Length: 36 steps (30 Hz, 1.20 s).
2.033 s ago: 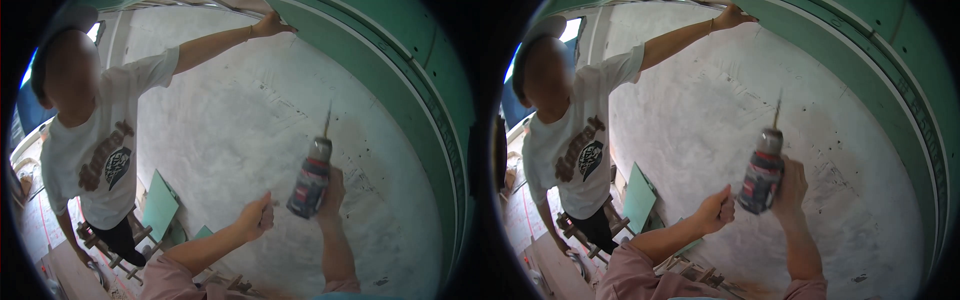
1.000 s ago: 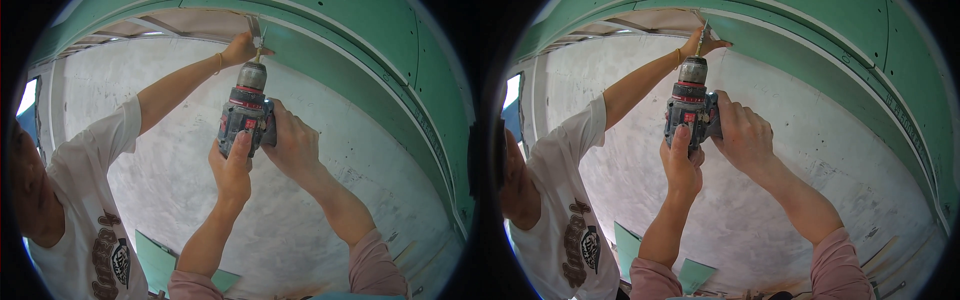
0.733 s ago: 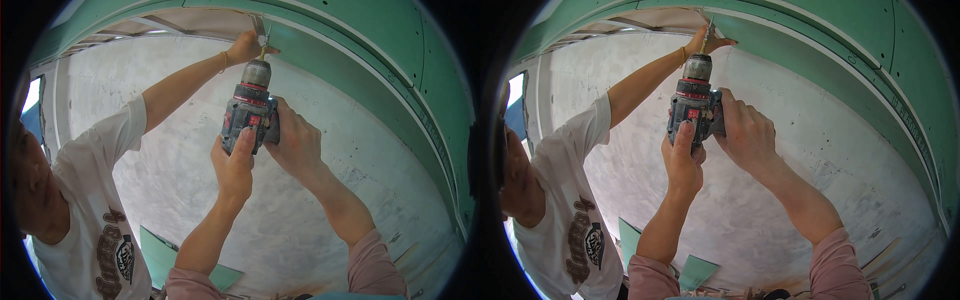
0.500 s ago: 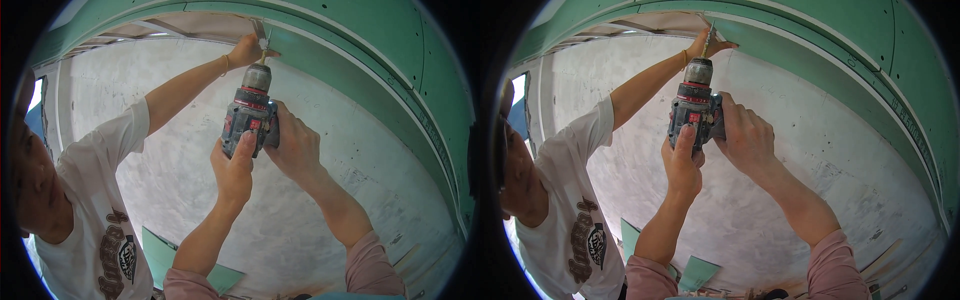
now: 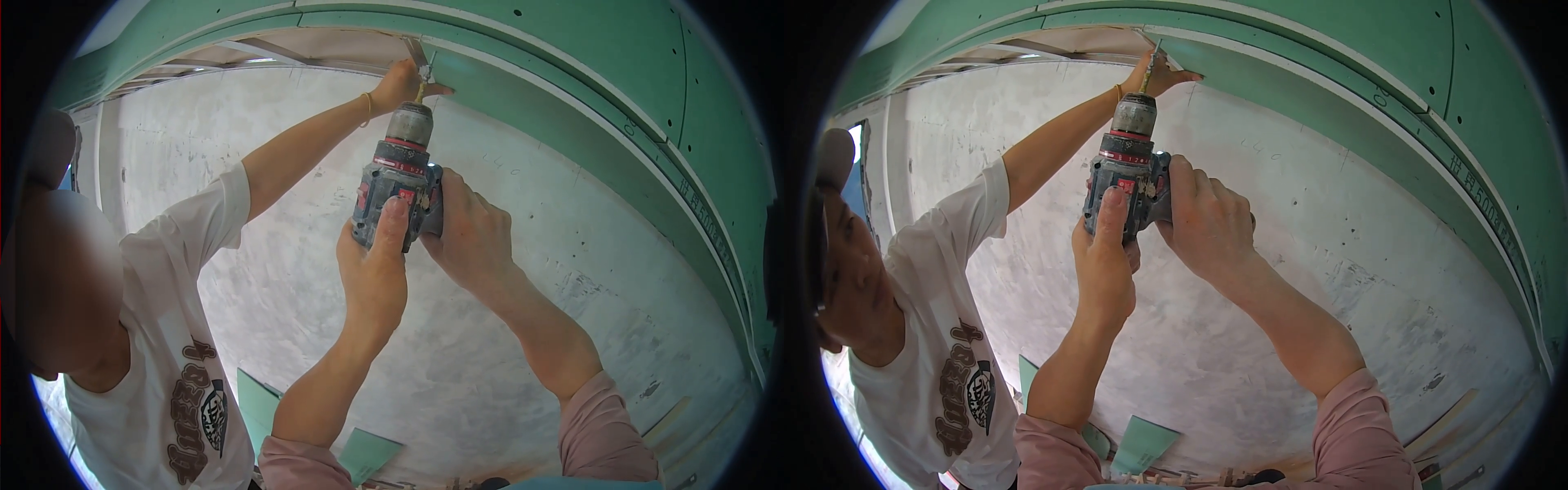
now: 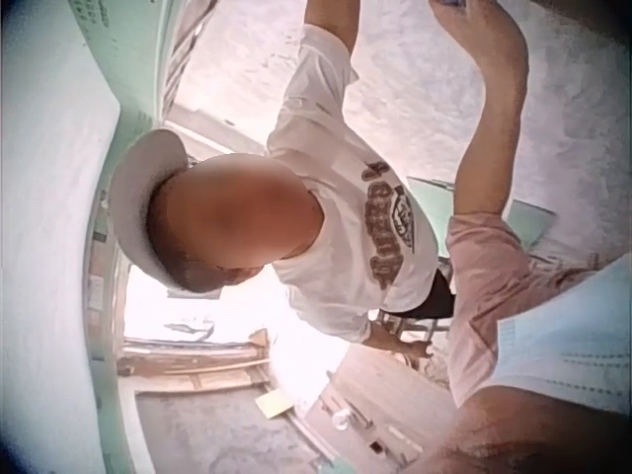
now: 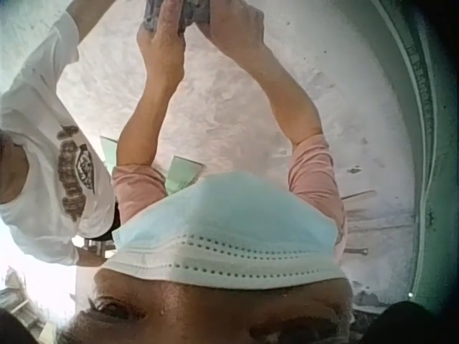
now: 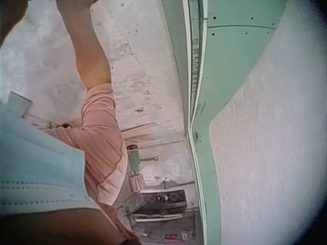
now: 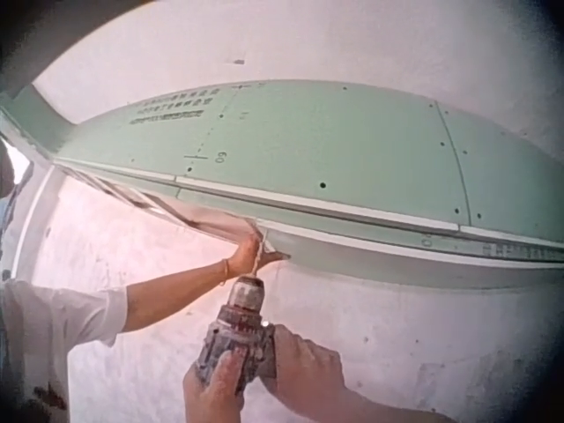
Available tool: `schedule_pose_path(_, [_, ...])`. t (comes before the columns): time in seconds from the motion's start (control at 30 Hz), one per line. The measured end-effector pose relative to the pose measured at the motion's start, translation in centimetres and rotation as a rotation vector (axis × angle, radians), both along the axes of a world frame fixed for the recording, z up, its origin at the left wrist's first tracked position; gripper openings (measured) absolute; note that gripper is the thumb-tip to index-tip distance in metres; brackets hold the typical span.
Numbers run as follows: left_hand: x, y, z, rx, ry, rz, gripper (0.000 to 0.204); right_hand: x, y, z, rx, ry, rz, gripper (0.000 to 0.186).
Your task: Installing green drywall panels onto a ceiling structure using a cordless drill and screws.
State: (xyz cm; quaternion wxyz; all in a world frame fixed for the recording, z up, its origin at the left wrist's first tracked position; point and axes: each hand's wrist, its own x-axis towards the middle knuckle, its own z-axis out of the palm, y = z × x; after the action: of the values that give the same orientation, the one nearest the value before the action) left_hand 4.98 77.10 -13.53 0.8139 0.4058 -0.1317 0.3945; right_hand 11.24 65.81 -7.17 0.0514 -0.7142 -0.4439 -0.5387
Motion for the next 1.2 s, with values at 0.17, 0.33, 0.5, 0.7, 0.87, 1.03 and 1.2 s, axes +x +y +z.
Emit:
schedule_pose_path(0.17, [-0.9, 0.2, 0.4, 0.0, 0.033, -0.005, 0.051, -0.4, 0.2, 0.1, -0.011, 0.01, 0.0, 0.058])
schedule_pose_path(0.33, [-0.6, -0.2, 1.1, -0.024, 0.006, 0.017, 0.044, -0.5, 0.3, 0.5, 0.012, 0.032, -0.009, 0.058])
schedule_pose_path(0.5, [-0.2, 0.3, 1.0, -0.021, -0.006, -0.015, 0.044, -0.2, 0.6, 0.5, -0.003, 0.003, -0.026, 0.058])
schedule_pose_path(0.7, [-0.9, 0.9, 1.5, 0.0, 0.024, -0.055, 0.049, -1.0, 0.9, 0.9, 0.012, -0.02, -0.073, 0.059])
schedule_pose_path(0.87, [-1.2, 1.2, 1.7, 0.032, 0.004, -0.087, 0.05, -2.5, 0.8, 1.4, 0.032, 0.048, -0.114, 0.057])
schedule_pose_path(1.03, [-0.1, 2.0, 1.5, 0.042, 0.005, -0.124, 0.053, -1.0, 1.1, 0.9, 0.003, -0.017, -0.124, 0.056])
schedule_pose_path(1.2, [-1.3, 2.1, 1.9, 0.076, 0.01, -0.136, 0.054, -2.8, 1.0, 1.5, 0.03, -0.031, -0.108, 0.051])
